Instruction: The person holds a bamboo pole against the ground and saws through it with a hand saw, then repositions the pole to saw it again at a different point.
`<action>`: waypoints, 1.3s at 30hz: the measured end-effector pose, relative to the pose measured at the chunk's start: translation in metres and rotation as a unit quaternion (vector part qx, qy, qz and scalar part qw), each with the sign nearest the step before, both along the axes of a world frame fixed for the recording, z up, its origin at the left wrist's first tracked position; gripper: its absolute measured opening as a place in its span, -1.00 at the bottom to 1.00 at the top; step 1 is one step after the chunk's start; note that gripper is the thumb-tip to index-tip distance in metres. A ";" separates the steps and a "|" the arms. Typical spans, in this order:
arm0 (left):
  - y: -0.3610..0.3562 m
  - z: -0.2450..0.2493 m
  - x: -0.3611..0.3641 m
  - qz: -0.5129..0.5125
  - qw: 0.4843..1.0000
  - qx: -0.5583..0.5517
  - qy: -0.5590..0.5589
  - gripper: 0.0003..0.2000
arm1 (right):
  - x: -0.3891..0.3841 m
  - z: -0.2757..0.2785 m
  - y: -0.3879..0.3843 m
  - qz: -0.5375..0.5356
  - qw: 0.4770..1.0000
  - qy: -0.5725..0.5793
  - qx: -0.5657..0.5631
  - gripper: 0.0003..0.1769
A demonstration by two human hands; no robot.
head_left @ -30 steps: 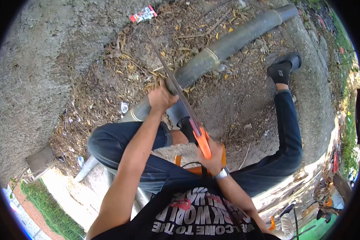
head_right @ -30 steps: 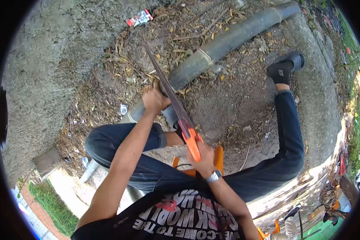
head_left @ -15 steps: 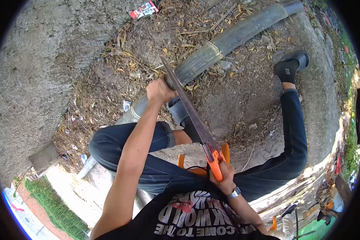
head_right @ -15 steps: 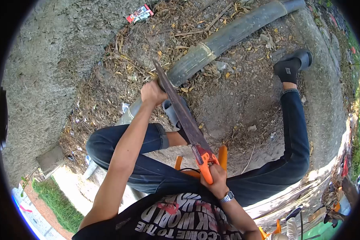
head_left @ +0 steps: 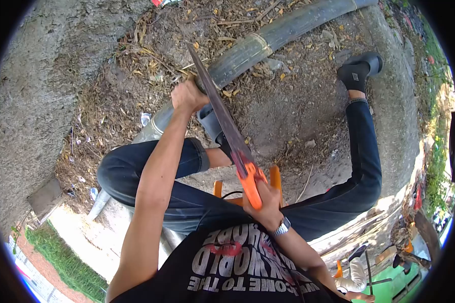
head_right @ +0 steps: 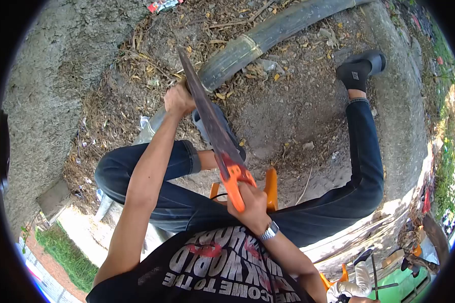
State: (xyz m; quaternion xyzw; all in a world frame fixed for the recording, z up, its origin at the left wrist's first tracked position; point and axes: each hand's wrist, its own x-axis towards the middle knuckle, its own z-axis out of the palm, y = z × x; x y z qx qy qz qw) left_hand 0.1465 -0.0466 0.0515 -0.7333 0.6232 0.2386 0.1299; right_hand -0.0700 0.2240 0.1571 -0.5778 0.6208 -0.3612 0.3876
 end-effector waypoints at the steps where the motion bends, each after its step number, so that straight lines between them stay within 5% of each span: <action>1: -0.011 0.003 -0.002 0.005 1.000 -0.026 -0.003 -0.09 | 0.009 -0.023 -0.042 -0.007 1.000 -0.007 -0.009 -0.76; 5: -0.016 0.016 -0.002 -0.023 1.000 -0.013 0.013 -0.16 | 0.027 -0.033 -0.076 -0.015 1.000 -0.008 -0.015 -0.72; 12: -0.027 0.004 0.014 -0.021 0.999 0.028 0.039 -0.20 | -0.007 0.005 0.045 -0.038 0.997 0.070 0.008 -0.58; 21: -0.043 0.001 0.011 -0.048 0.998 -0.001 0.037 -0.14 | 0.032 -0.040 -0.101 -0.038 0.998 -0.009 -0.052 -0.76; 28: -0.013 0.011 0.005 -0.057 0.998 -0.011 0.005 -0.21 | 0.023 -0.011 -0.088 -0.041 0.999 -0.019 0.005 -0.79; 33: -0.001 0.007 0.001 -0.058 0.997 -0.052 -0.002 -0.17 | -0.005 0.071 -0.148 -0.080 0.986 -0.114 0.093 -0.92; 37: -0.016 0.001 0.012 -0.052 0.998 -0.030 0.016 -0.14 | -0.038 0.119 -0.128 -0.091 0.992 -0.075 0.038 -0.89; 39: -0.028 0.005 0.015 -0.038 0.999 0.008 0.030 -0.18 | -0.050 0.114 -0.109 -0.080 0.992 0.064 -0.076 -0.87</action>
